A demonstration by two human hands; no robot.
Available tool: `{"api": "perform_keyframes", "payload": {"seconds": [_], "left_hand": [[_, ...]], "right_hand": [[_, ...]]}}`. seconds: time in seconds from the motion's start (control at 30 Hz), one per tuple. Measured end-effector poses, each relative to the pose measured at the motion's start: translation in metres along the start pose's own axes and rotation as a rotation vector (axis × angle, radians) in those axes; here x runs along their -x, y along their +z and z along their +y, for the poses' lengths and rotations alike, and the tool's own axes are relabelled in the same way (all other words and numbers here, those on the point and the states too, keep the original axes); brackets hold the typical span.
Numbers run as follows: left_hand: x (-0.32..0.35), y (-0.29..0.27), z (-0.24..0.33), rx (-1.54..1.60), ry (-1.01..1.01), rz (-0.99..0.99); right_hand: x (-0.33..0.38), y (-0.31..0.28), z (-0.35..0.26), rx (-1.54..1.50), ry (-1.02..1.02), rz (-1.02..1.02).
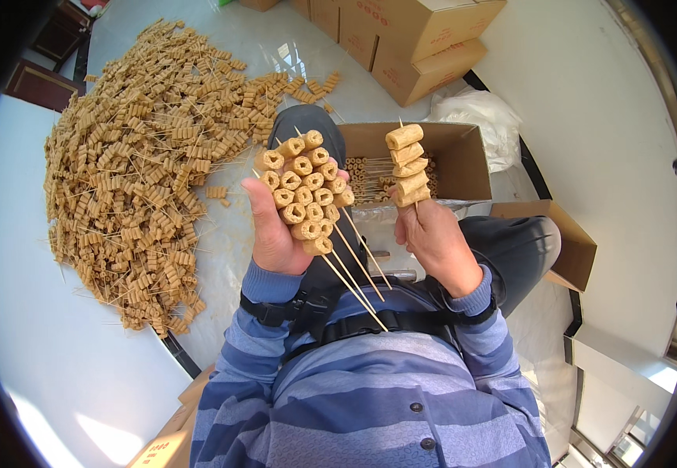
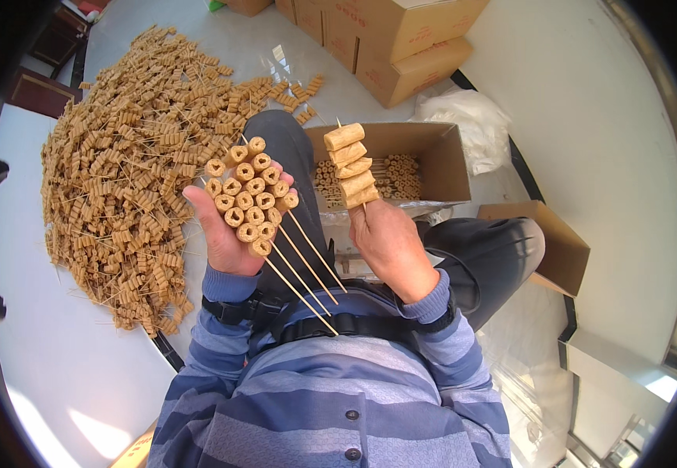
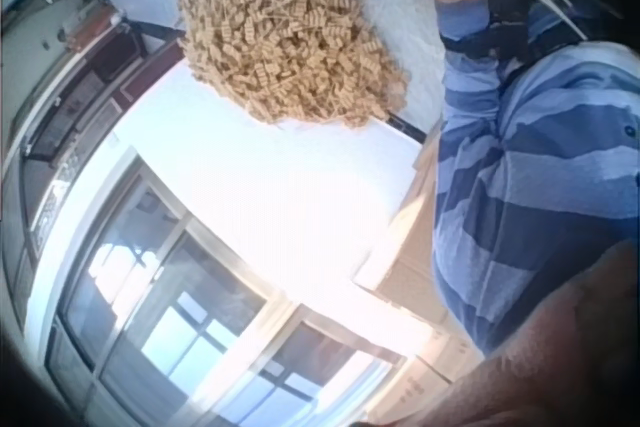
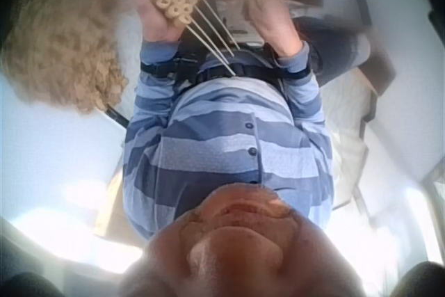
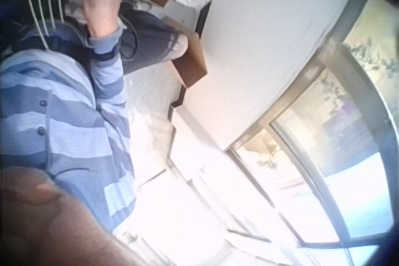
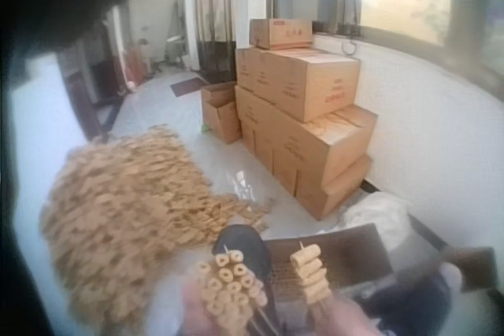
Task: The person picks up cylindrical food items and wooden skewers from a large pile on the floor, threads the items onto the skewers, and places the completed skewers into a cardboard box. The person repeats this process multiple times.
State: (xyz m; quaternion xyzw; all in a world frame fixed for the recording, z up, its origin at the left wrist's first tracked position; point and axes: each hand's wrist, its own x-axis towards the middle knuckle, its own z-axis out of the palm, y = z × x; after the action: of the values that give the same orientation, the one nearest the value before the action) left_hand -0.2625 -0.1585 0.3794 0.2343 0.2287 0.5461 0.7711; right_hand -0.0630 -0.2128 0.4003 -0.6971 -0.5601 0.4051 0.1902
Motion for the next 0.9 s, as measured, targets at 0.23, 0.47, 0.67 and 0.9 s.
{"api": "perform_keyframes", "payload": {"seconds": [0.23, 0.47, 0.67, 0.9], "left_hand": [[-0.001, 0.020, -0.016, -0.142, -0.042, -0.107], [-0.001, 0.017, -0.018, -0.139, -0.017, -0.077], [0.000, 0.015, -0.025, -0.026, 0.002, -0.105], [-0.007, 0.005, -0.023, -0.043, -0.049, -0.270]], "right_hand": [[-0.012, 0.015, -0.009, 0.366, -0.110, 0.254], [-0.007, 0.016, -0.014, 0.149, -0.137, 0.168], [-0.003, 0.023, -0.015, 0.205, -0.117, 0.089], [-0.003, 0.029, -0.015, 0.194, -0.112, 0.042]]}}
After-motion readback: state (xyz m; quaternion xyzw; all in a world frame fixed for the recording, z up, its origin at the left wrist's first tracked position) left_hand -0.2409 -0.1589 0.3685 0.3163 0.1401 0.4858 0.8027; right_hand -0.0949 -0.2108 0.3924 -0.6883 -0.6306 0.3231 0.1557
